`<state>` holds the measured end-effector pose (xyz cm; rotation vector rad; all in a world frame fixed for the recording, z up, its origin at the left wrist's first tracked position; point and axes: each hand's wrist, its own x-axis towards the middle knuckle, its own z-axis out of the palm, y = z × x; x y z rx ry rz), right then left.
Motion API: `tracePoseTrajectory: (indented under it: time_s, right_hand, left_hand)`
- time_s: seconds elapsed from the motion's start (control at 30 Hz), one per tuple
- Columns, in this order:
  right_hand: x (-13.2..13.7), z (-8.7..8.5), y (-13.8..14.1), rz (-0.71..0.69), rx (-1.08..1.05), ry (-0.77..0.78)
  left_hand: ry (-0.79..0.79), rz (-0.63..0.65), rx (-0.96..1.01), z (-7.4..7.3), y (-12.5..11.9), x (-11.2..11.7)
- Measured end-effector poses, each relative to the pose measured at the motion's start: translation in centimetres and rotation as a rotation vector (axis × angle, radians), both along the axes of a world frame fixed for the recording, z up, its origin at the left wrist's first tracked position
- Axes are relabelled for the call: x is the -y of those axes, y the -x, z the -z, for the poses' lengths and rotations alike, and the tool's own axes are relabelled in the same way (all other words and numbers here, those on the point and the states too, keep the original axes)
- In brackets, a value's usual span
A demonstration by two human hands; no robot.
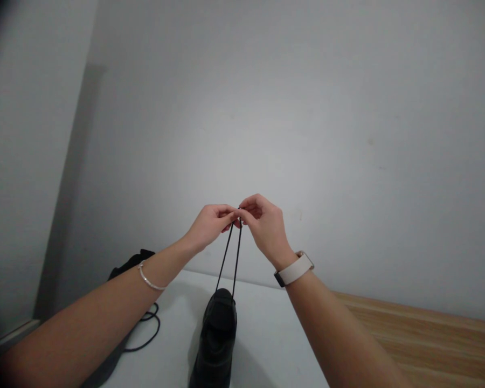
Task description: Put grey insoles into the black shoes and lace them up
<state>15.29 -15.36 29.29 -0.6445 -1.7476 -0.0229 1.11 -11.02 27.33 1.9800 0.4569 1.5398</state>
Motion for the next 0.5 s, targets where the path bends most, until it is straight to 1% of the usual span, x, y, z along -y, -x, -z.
tracePoseTrajectory:
  time_s: [0.1, 0.17, 0.23, 0.3, 0.37, 0.43, 0.5]
  right_hand:
    - [0.0, -0.2, 0.2, 0.128, 0.083, -0.129]
    - [-0.2, -0.2, 0.2, 0.163, 0.101, -0.167]
    - [-0.6, -0.1, 0.2, 0.146, 0.062, -0.152]
    - [-1.0, 0.2, 0.3, 0.079, -0.021, -0.074]
    - [-1.4, 0.7, 0.5, -0.023, -0.121, 0.040]
    - [-1.7, 1.4, 0.7, -0.146, -0.226, 0.144]
    - [-2.1, 2.2, 0.9, -0.261, -0.307, 0.233]
  left_hand:
    - [0.040, 0.138, -0.059, 0.0, 0.0, 0.3]
    - [0.077, 0.250, -0.057, 0.2, 0.1, 0.4]
    - [0.102, 0.350, -0.041, 0.4, 0.3, 0.4]
    - [0.094, 0.402, -0.050, 0.6, 0.4, 0.4]
    - [0.040, 0.377, -0.072, 0.8, 0.5, 0.3]
    - [-0.010, 0.305, -0.059, 1.0, 0.6, 0.0]
    - [-0.022, 0.235, -0.017, 1.1, 0.7, -0.3]
